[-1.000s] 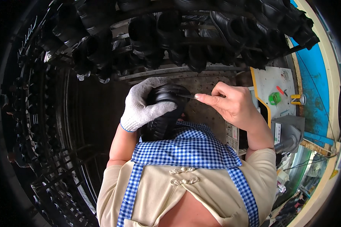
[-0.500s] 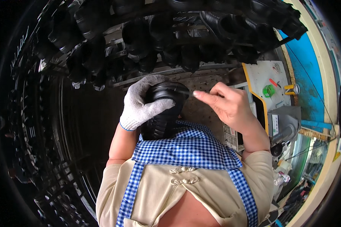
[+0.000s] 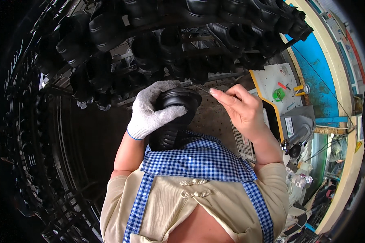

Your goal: The person picks up black shoes from a rack and inspects them by hand, using a small tool to probe the seams and edges. The person handles the shoes one at a time, turning them over to check different angles before placing them back on the rack.

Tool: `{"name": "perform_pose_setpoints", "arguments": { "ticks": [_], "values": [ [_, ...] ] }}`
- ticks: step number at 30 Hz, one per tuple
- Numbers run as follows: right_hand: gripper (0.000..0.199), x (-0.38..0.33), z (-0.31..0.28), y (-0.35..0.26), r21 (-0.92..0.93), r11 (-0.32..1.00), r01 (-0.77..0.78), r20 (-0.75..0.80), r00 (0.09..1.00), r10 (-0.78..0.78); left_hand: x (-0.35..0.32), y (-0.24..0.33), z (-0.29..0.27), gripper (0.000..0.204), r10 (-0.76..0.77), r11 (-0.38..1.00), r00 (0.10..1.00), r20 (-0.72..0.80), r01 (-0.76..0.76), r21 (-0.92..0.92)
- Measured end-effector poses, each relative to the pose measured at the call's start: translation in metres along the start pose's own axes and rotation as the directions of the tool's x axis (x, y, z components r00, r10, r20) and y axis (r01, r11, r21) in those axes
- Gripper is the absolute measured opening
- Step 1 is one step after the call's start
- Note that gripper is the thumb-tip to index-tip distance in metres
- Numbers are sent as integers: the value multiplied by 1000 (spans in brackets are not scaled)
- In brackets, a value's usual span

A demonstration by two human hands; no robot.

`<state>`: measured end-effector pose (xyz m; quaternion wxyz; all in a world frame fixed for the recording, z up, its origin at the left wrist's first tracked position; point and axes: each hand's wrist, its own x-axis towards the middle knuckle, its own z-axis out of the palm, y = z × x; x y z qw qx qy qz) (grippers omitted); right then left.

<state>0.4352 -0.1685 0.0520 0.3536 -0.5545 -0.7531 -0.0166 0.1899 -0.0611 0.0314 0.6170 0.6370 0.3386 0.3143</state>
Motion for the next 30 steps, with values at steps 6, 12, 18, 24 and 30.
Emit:
{"name": "perform_pose_setpoints", "arguments": {
  "ticks": [6, 12, 18, 24, 30],
  "values": [
    [49, 11, -20, -14, -115, 990, 84, 172, 983, -64, 2, -2, -8, 63, 33, 998, 999, 29, -35, 52],
    [47, 27, -11, -25, -188, 969, 158, 194, 973, -121, 4, 2, -9, 58, 76, 994, 994, 78, -81, 69],
    [46, 22, -33, -18, -157, 978, 135, 202, 974, -102, 6, -1, -10, 56, 118, 992, 988, 100, -122, 41],
    [43, 35, -24, -35, -246, 954, 169, 266, 959, -101, 11, 2, -13, 54, 145, 979, 981, 129, -161, 124],
    [44, 33, -35, -33, -314, 933, 178, 324, 943, -70, 13, 7, -12, 52, 139, 971, 981, 133, -161, 174]
  ]
}}
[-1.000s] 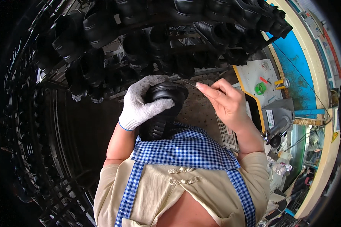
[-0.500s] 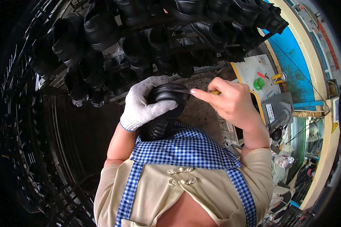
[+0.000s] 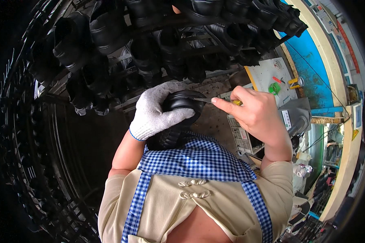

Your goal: The person picks up black shoes from a rack and inspects them by hand, using a small tool to probe the seams and edges. The person handles the shoes one at a time, turning them over to check different angles before placing them back on the rack.

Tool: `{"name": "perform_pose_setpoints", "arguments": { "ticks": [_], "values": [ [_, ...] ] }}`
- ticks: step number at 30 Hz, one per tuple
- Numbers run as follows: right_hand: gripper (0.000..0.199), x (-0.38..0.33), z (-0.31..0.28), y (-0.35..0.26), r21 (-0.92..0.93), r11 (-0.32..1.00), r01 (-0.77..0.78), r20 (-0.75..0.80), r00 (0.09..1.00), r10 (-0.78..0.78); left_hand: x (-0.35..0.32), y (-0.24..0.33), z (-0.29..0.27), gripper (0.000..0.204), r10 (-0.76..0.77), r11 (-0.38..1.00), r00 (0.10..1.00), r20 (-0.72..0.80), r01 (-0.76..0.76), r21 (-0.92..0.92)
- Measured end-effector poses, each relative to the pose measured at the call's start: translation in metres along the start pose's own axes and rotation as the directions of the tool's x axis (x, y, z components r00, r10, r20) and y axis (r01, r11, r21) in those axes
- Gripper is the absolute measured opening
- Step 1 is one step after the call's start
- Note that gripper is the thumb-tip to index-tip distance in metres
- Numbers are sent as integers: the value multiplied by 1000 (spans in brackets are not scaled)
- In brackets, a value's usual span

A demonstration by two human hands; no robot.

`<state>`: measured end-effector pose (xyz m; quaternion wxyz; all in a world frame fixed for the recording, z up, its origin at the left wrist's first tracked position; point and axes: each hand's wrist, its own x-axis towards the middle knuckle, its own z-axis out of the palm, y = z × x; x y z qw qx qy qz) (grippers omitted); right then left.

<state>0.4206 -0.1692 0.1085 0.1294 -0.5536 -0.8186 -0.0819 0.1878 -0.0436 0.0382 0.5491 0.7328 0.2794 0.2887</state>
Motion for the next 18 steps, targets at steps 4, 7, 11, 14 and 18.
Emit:
{"name": "perform_pose_setpoints", "arguments": {
  "ticks": [4, 7, 11, 14, 18],
  "values": [
    [45, 13, 7, -3, -48, 999, -5, -19, 1000, 4, 5, -10, -1, 48, -48, 998, 996, -72, 44, -52],
    [45, 16, 21, 5, -11, 1000, 14, -44, 999, -15, 4, -14, -5, 61, -145, 986, 989, -26, 143, -81],
    [38, 12, 28, 19, 127, 992, 13, -43, 999, -7, 7, -13, -4, 50, -67, 991, 997, -41, 61, -121],
    [34, 13, 23, 19, 155, 988, 13, -36, 999, -8, 10, -22, -4, 50, -14, 991, 1000, 0, 13, -134],
    [34, 27, 29, 6, 82, 996, 32, -70, 997, -26, 17, -17, 1, 51, -15, 995, 999, 46, 19, -102]
  ]
}}
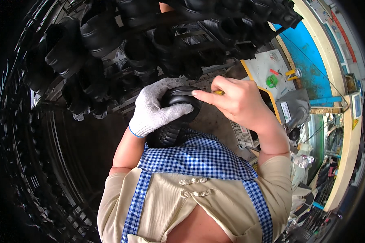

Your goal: The person picks up black shoes from a rack and inspects them by hand, using a small tool to probe the seams and edges. The person handles the shoes one at a time, turning them over to check different angles before placing them back on the rack.

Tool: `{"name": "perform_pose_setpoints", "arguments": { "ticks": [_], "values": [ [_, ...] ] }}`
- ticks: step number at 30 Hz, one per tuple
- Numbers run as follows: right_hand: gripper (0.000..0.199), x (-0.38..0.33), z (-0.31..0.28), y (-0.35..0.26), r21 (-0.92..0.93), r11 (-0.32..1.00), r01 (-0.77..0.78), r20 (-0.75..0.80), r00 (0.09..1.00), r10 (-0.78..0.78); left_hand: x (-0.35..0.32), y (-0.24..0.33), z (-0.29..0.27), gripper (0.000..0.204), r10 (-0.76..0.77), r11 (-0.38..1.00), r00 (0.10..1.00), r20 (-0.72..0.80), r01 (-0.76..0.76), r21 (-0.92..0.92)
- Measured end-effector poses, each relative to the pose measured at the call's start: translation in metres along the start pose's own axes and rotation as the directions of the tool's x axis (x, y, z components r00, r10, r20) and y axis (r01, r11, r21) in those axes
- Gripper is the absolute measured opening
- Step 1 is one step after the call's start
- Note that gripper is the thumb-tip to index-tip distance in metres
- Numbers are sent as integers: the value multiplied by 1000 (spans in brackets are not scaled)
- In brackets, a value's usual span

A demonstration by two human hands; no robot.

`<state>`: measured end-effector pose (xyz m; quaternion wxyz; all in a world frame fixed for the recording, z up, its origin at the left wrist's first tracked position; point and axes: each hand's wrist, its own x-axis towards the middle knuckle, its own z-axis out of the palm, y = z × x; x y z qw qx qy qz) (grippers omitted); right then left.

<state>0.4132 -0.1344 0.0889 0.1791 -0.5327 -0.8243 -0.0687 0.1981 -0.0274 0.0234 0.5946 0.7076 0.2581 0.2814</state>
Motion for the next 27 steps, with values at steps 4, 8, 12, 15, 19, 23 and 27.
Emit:
{"name": "perform_pose_setpoints", "arguments": {
  "ticks": [4, 8, 12, 15, 19, 23, 27],
  "values": [
    [33, -12, -12, 6, 69, 993, -96, -25, 995, 98, -2, -1, -1, 50, 35, 999, 999, -11, -35, -2],
    [40, -24, -16, 6, 75, 994, -83, 20, 996, 82, 2, 4, -1, 50, 16, 1000, 1000, 19, -16, 12],
    [39, -24, -21, 0, -6, 996, -90, 41, 995, 90, 2, 2, 0, 48, 18, 1000, 999, 35, -19, 17],
    [40, -19, -17, -5, -51, 994, -94, 40, 995, 96, 4, 3, -2, 47, 16, 998, 999, 34, -18, 54],
    [38, -18, -21, 1, -43, 997, -69, 32, 997, 71, 5, 4, 1, 47, 22, 999, 999, 29, -23, 46],
    [36, -27, -26, 5, -31, 997, -71, 56, 996, 72, 4, 2, 1, 47, 42, 998, 999, 34, -44, 49],
    [41, -21, -15, 1, 6, 995, -101, 26, 995, 100, 6, 4, 1, 47, 6, 1000, 999, 45, -7, 6]
  ]
}}
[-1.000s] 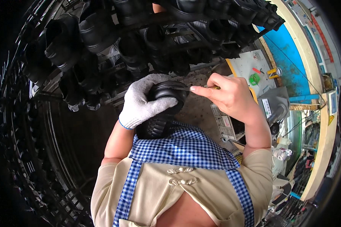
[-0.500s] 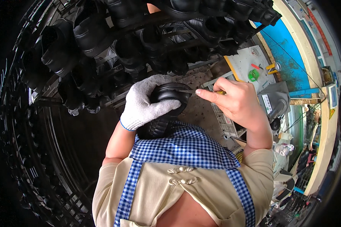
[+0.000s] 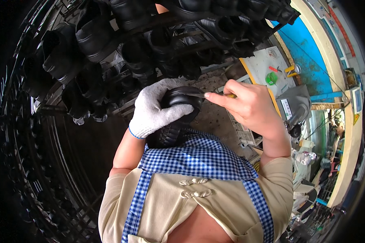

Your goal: The person picks up black shoes from a rack and inspects them by hand, using a small tool to probe the seams and edges. The person handles the shoes one at a time, turning them over to check different angles before placing them back on the rack.

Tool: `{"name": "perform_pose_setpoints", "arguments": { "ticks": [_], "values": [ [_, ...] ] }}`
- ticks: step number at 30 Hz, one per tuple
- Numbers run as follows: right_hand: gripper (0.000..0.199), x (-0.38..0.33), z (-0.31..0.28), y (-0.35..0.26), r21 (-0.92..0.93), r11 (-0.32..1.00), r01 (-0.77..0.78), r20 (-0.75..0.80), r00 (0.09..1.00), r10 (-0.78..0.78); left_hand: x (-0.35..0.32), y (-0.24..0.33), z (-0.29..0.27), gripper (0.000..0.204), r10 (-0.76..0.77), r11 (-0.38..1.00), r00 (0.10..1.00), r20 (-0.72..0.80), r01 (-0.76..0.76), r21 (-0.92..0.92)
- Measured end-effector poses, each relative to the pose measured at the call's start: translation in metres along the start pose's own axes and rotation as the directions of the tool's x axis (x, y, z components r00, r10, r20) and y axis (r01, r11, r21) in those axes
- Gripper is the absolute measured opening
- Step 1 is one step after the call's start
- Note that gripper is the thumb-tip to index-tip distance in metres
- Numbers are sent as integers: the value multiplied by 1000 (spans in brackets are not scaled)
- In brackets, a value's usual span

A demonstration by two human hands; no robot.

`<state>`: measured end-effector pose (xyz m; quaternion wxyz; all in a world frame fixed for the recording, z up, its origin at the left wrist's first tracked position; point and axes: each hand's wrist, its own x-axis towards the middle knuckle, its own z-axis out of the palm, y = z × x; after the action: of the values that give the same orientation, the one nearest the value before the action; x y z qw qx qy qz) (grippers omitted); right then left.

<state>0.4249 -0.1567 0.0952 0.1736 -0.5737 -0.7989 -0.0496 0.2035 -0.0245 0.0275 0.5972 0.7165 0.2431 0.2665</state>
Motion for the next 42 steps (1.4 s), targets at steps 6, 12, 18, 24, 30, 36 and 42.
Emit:
{"name": "perform_pose_setpoints", "arguments": {
  "ticks": [6, 12, 18, 24, 30, 36, 42],
  "values": [
    [44, 0, 3, 5, 37, 999, -9, -70, 997, 11, 0, 3, -1, 47, 12, 999, 1000, -9, -12, 34],
    [44, -4, 1, 2, 5, 1000, -7, -33, 999, 7, 2, 0, 0, 47, 9, 1000, 1000, 23, -10, 20],
    [38, -1, -5, 5, 0, 1000, -10, -20, 1000, 10, 2, 2, 0, 45, 20, 999, 999, 28, -21, 46],
    [37, -3, -11, 6, 16, 1000, -7, 45, 999, 6, 4, -1, 3, 47, 40, 998, 999, 27, -41, 42],
    [35, 10, -22, 0, -74, 996, 56, 107, 993, -48, 5, 2, 4, 53, 1, 993, 998, 55, -8, 114],
    [25, 8, -27, 3, -28, 996, 82, 133, 988, -77, 4, 4, 3, 46, 78, 983, 996, 52, -85, 165],
    [38, 9, -23, 4, -33, 998, 55, 116, 992, -51, 1, 10, 4, 45, 60, 981, 998, 26, -63, 183]
  ]
}}
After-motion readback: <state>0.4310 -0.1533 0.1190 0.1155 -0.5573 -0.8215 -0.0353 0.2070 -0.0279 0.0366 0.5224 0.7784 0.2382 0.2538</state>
